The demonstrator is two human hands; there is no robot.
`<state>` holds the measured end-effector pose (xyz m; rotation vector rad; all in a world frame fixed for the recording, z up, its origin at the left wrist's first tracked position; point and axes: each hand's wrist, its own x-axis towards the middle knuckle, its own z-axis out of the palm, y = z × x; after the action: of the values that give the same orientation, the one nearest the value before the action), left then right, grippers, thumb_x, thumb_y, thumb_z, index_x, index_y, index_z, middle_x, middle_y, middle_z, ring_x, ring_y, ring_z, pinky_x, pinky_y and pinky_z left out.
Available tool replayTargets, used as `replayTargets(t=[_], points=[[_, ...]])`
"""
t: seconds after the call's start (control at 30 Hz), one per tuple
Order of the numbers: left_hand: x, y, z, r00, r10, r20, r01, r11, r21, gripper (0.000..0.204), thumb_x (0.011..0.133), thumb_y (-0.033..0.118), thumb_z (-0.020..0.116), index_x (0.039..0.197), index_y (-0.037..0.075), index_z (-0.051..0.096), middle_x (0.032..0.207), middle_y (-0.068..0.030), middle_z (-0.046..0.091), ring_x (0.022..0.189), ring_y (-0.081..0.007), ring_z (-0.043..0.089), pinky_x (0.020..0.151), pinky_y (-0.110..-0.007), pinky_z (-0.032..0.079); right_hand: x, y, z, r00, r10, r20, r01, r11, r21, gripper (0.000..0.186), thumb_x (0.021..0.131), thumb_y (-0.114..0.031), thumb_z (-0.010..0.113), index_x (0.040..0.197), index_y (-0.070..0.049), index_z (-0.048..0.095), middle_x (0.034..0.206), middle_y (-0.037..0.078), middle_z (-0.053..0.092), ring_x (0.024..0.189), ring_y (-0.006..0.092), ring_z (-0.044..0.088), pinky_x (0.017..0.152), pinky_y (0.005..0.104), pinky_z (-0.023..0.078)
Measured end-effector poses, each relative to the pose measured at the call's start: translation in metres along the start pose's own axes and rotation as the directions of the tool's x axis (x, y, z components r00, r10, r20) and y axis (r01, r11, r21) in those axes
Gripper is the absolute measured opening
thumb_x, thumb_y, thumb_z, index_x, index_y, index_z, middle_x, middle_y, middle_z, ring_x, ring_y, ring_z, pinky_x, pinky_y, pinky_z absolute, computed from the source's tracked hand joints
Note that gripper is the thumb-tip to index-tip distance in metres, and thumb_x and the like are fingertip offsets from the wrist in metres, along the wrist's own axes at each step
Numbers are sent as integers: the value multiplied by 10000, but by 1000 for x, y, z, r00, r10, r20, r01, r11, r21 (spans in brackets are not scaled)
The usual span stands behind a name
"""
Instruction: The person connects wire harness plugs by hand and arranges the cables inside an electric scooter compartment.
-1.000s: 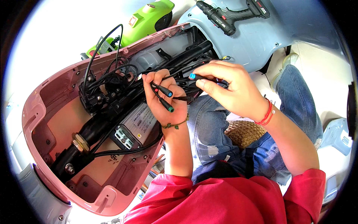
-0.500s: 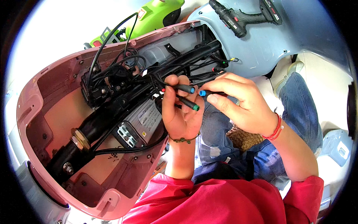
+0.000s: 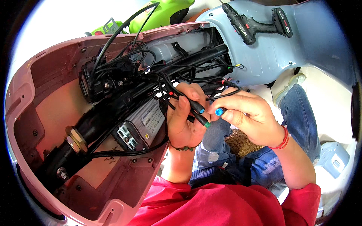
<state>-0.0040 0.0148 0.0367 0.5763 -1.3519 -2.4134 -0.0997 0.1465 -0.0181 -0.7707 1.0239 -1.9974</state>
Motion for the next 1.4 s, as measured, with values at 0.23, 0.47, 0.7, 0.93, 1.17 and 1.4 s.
replayTargets(t=[0.23,0.47,0.7,0.93,1.17,1.4], points=[[-1,1,4,998,-30,58,32,999,-35,238,1030,311,407,992,90,486,721,12,440,465,-28,404,564,-225,418,1,-4,-1,1000,12,25,-11,999,-39,176,912,-120,619,1046,-16,667,903,104,662,824,227,615,746,309,486],[0,-1,11,1000,-16,15,17,997,-78,248,1031,314,405,988,83,486,722,5,440,477,-29,399,557,-226,410,1,-7,1,1000,-12,8,12,1000,-8,164,912,-112,617,1038,-23,672,925,97,670,852,227,621,770,314,492],[1,1,11,999,-20,37,23,996,-81,241,1026,299,424,985,72,494,724,5,446,476,-26,386,529,-178,385,3,-9,-4,997,-9,78,14,998,-58,173,913,-133,618,1037,-25,673,935,96,677,908,244,623,831,339,480],[1,0,9,999,-4,53,8,997,-77,233,1027,288,422,994,70,496,732,8,453,483,-21,389,515,-170,380,5,-9,-5,994,-2,107,9,998,-67,179,916,-141,614,1040,-26,672,941,91,683,923,253,628,842,341,474],[0,4,5,997,-34,65,40,995,-96,230,1024,292,429,999,74,499,744,12,457,509,-25,404,511,-175,383,6,-7,-7,983,-93,158,108,991,-85,185,882,-111,651,1046,-32,680,962,90,689,904,260,627,849,344,470],[-2,4,4,998,-40,53,47,988,-146,231,1023,290,431,990,71,496,753,2,457,524,-39,407,515,-184,386,5,-8,-5,985,-82,153,97,991,-90,182,876,-104,660,1042,-34,684,961,88,688,887,257,620,825,340,477]])
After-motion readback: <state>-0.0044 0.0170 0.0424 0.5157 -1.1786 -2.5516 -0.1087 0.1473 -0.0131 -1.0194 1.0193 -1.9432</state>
